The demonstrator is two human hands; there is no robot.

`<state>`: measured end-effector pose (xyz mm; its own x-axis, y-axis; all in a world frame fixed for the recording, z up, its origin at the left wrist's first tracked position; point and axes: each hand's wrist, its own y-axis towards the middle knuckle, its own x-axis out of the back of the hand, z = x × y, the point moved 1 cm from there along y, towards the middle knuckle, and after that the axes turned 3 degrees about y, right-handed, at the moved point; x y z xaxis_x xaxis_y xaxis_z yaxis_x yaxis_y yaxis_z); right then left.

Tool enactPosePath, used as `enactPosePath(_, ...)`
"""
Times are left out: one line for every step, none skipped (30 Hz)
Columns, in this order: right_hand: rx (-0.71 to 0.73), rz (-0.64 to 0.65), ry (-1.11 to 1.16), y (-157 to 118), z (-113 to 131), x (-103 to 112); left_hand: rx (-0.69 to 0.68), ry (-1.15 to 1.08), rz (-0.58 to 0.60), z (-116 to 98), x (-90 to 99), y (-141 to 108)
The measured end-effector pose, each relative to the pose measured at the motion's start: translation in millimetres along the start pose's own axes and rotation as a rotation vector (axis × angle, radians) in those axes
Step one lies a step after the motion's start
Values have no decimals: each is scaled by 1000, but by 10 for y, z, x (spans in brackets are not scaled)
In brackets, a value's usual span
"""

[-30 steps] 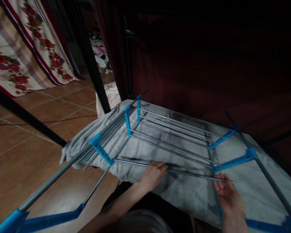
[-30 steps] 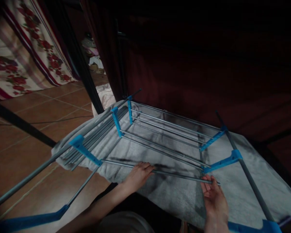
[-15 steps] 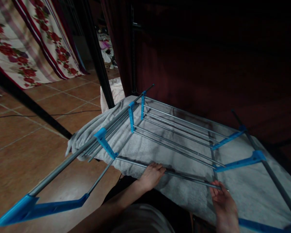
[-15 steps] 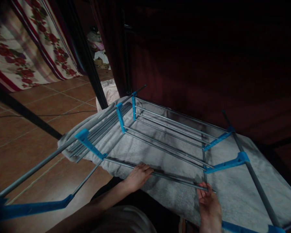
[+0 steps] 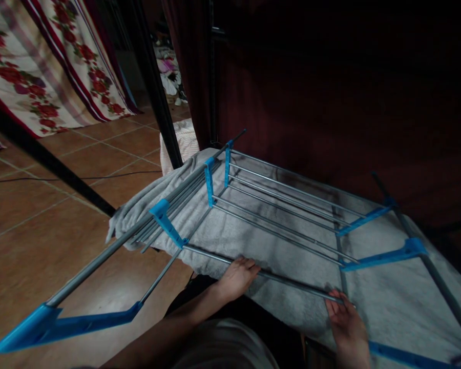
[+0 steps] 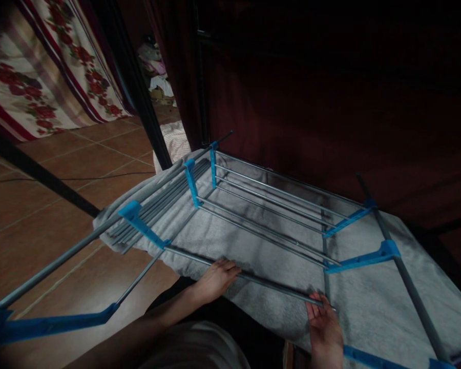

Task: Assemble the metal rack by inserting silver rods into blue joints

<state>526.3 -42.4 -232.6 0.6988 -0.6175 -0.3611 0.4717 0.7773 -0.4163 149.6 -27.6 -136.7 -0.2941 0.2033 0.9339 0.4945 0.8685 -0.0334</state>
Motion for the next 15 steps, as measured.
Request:
enactPosePath(-11, -30, 7, -18, 10, -20, -3, 1, -4, 0, 0, -3)
enactPosePath(-23, -55, 19, -36, 22, -43, -7, 2, -6, -1, -2, -6)
enactPosePath(-36, -75, 30, -53, 33, -64, -11, 2, -6, -1, -4, -10)
enactPosePath(-45, -86, 35, -70, 44, -83, -13, 1, -5, -1, -8, -14)
enactPosePath(-52, -92, 37, -87, 54, -99, -13, -3, -5, -2, -13, -18)
enactPosePath(-56, -95, 32, -104, 63, -112, -12, -7, -5, -2, -18, -22)
enactPosePath(-56, -96, 18, -122, 71, -125, -9, -10, -6, -2, -24, -25)
enactPosePath(-49, -91, -3, -141, 79, -139, -5, -11, -8, -2, -30, -27)
enactPosePath(-36, -78, -28, -162, 86, -155, -4, -10, -10, -2, -34, -28)
enactPosePath(-17, -61, -49, -184, 92, -173, -6, -6, -10, -2, -37, -29)
enactPosePath(2, -47, -63, -208, 97, -190, -12, 0, -9, -2, -38, -31)
enactPosePath(16, -38, -69, -232, 99, -205, -21, 9, -8, -2, -37, -33)
enactPosePath(23, -33, -69, -257, 99, -216, -31, 19, -6, -1, -34, -37)
enactPosePath(24, -34, -67, -280, 97, -220, -42, 30, -6, 0, -30, -43)
enactPosePath(21, -37, -67, -302, 93, -218, -52, 40, -7, 1, -25, -49)
